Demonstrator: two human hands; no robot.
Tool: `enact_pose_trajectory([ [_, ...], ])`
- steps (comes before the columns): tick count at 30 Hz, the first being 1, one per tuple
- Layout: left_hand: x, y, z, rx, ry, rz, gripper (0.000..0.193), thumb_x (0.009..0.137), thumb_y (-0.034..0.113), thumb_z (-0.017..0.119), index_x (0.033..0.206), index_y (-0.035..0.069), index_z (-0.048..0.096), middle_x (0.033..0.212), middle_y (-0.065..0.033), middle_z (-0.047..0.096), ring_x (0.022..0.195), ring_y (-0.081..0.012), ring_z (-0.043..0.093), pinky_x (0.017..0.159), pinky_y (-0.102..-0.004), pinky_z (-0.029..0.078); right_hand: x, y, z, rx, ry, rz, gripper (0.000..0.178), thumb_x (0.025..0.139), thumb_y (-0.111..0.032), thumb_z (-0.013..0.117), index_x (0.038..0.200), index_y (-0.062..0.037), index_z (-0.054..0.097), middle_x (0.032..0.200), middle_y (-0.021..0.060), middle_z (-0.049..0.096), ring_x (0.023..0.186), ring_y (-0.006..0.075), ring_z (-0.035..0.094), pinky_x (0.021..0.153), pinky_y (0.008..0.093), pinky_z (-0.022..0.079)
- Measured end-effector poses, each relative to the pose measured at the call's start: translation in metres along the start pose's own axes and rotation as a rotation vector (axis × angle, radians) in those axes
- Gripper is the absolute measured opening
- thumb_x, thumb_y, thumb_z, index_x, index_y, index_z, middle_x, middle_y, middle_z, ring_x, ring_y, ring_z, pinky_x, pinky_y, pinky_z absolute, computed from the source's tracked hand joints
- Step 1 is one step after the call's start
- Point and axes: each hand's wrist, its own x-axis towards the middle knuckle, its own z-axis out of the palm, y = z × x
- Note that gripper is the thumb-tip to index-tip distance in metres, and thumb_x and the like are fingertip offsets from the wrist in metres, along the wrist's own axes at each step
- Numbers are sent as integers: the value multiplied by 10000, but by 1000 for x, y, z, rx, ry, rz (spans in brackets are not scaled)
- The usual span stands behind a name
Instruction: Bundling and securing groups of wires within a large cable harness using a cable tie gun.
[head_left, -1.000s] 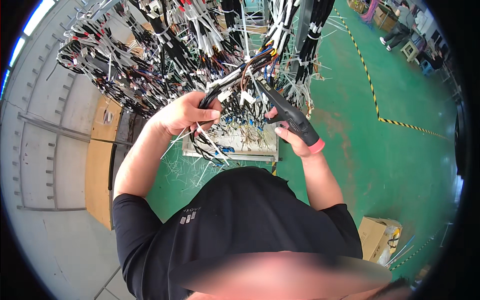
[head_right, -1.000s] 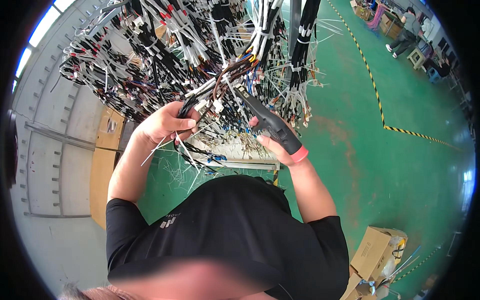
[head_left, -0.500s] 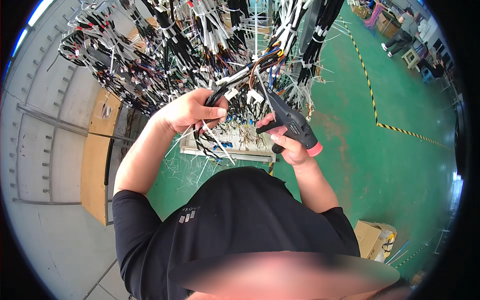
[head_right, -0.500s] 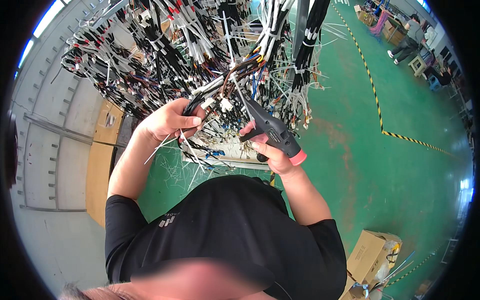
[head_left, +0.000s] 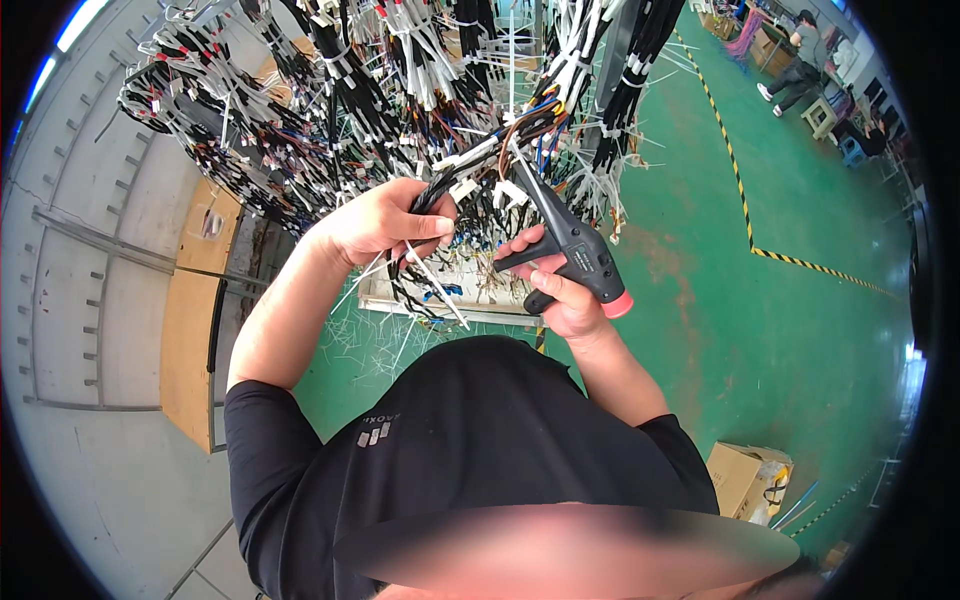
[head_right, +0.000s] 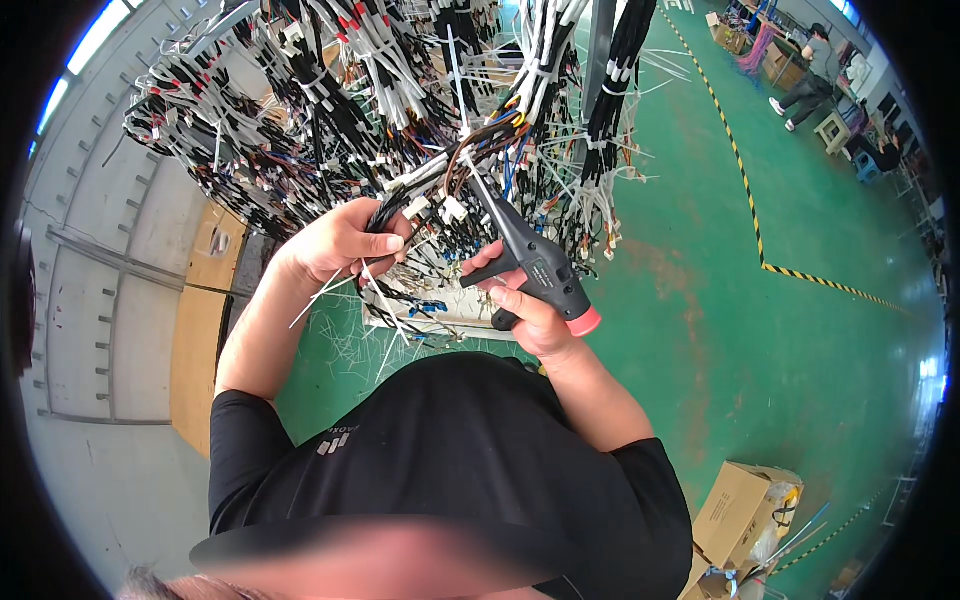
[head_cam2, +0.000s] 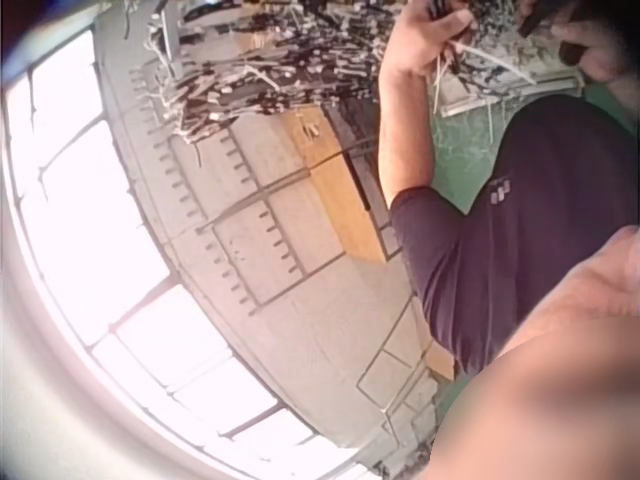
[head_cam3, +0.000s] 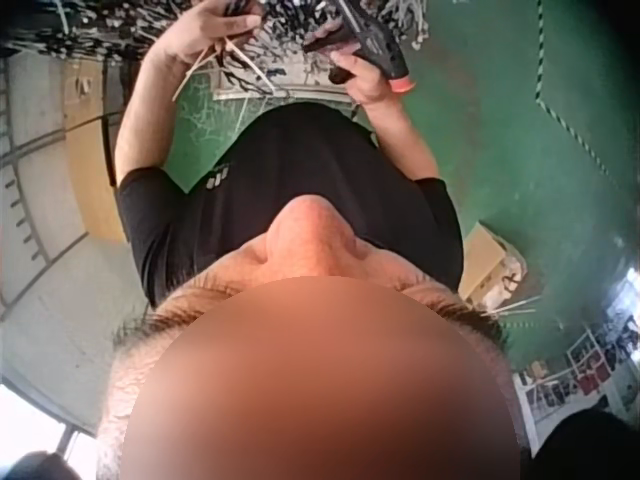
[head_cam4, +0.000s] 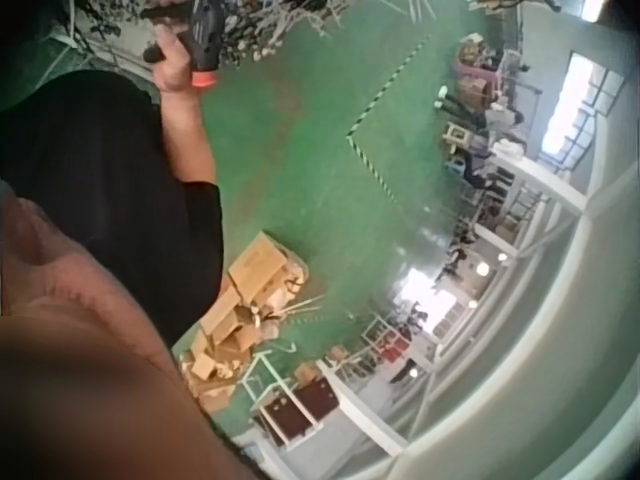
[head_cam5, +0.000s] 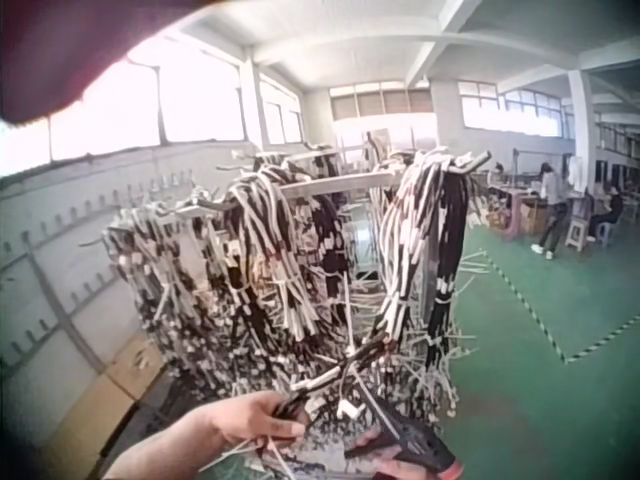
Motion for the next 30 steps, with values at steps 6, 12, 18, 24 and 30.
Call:
enact_pose_trajectory([
  [6,1,1,1,28,-7,10,231,1004,242,732,892,49,671,649,23,604,520,-53,522,450,-214,377,1,5,2,0,-16,-65,505,896,-78,749,1363,-41,561,1284,122,638,1294,332,620,1154,537,460],
  [12,1,5,10,124,11,-39,182,991,186,731,889,46,677,670,34,602,562,-50,537,494,-222,414,2,-4,-7,-660,-1,-173,512,957,-58,669,1449,-20,530,1354,124,631,1287,245,603,1142,460,437],
  [18,10,1,19,750,207,108,206,943,219,770,909,32,691,709,-69,679,657,-172,652,652,-375,530,1,-23,-3,-594,35,-205,497,924,-8,661,1412,-4,565,1252,101,683,1221,211,631,1117,402,463],
  [24,13,-3,20,1017,260,105,194,946,219,738,956,29,699,786,-203,708,802,-411,710,738,-492,554,1,-44,-4,-482,-32,-108,458,955,17,644,1405,-28,575,1298,85,653,1251,193,614,1099,388,468],
  [30,16,-1,20,1135,200,122,259,969,274,738,1044,28,707,818,-217,707,835,-429,709,744,-504,554,8,-41,-32,-592,-68,-24,275,1003,-81,704,1272,-38,672,999,30,725,951,130,680,863,301,539],
])
